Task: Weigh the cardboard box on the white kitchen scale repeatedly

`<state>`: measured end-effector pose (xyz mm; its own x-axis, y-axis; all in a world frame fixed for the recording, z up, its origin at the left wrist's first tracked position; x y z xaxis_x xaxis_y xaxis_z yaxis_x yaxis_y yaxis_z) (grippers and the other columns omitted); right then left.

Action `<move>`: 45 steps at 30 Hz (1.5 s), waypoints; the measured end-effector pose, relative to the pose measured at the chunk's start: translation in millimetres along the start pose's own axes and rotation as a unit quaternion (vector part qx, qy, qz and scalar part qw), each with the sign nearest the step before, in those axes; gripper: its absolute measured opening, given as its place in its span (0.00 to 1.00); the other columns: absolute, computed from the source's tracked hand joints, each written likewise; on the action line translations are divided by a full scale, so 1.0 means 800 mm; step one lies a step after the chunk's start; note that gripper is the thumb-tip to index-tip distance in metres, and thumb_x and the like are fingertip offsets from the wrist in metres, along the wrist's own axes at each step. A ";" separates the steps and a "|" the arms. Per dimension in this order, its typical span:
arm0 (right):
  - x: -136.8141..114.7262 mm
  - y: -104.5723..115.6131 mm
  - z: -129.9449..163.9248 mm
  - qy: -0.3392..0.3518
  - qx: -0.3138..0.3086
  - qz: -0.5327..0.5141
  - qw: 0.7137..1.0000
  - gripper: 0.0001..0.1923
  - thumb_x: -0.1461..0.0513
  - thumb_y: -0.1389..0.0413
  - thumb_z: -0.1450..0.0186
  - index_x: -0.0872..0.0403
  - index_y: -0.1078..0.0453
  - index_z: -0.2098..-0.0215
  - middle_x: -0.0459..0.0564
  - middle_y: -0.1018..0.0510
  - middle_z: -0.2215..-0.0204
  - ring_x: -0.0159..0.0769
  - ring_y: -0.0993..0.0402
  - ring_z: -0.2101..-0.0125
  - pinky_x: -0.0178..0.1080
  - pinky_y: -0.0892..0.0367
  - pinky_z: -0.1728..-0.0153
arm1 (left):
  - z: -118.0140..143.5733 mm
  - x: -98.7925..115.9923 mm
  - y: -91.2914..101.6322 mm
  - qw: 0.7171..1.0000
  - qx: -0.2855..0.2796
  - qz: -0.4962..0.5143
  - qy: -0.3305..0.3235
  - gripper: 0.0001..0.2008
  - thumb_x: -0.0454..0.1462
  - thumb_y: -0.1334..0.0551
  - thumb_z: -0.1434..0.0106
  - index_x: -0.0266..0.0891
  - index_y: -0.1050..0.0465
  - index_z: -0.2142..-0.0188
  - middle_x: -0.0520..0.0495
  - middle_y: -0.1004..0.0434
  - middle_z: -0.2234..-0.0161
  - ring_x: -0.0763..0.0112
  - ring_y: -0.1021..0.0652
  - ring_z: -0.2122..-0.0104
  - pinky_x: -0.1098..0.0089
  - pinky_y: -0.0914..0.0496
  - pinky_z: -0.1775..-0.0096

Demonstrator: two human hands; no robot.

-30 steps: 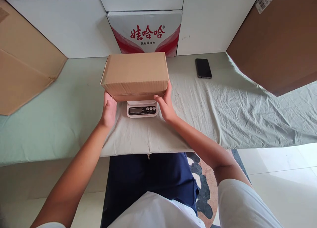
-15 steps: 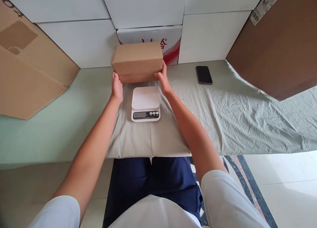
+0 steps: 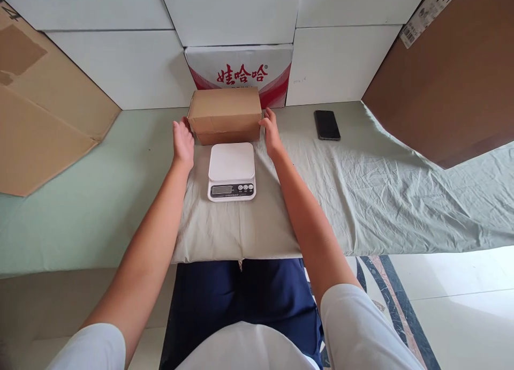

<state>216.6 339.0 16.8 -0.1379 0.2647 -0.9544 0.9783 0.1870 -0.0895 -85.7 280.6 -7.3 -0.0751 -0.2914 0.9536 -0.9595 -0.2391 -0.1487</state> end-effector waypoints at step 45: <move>-0.109 -0.031 0.211 0.057 0.022 0.030 0.998 0.34 0.43 0.48 0.38 0.38 0.45 0.36 0.46 0.36 0.35 0.53 0.42 0.32 0.62 0.41 0.30 | 0.206 0.130 -0.036 0.983 0.004 -0.100 -0.152 0.38 0.64 0.52 0.34 0.52 0.37 0.32 0.48 0.34 0.31 0.54 0.36 0.29 0.58 0.37 0.31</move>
<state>230.8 151.5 53.7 -0.0935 0.3804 -0.9201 0.9907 0.1272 -0.0481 -21.0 104.6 52.8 0.2012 -0.5007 0.8419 -0.9445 -0.3271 0.0311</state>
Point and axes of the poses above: each hand's wrist, its own z-axis away from the middle knuckle, its own y-axis out of the back of the hand, x = y × z, the point moved 10 cm from there along -z, towards the middle knuckle
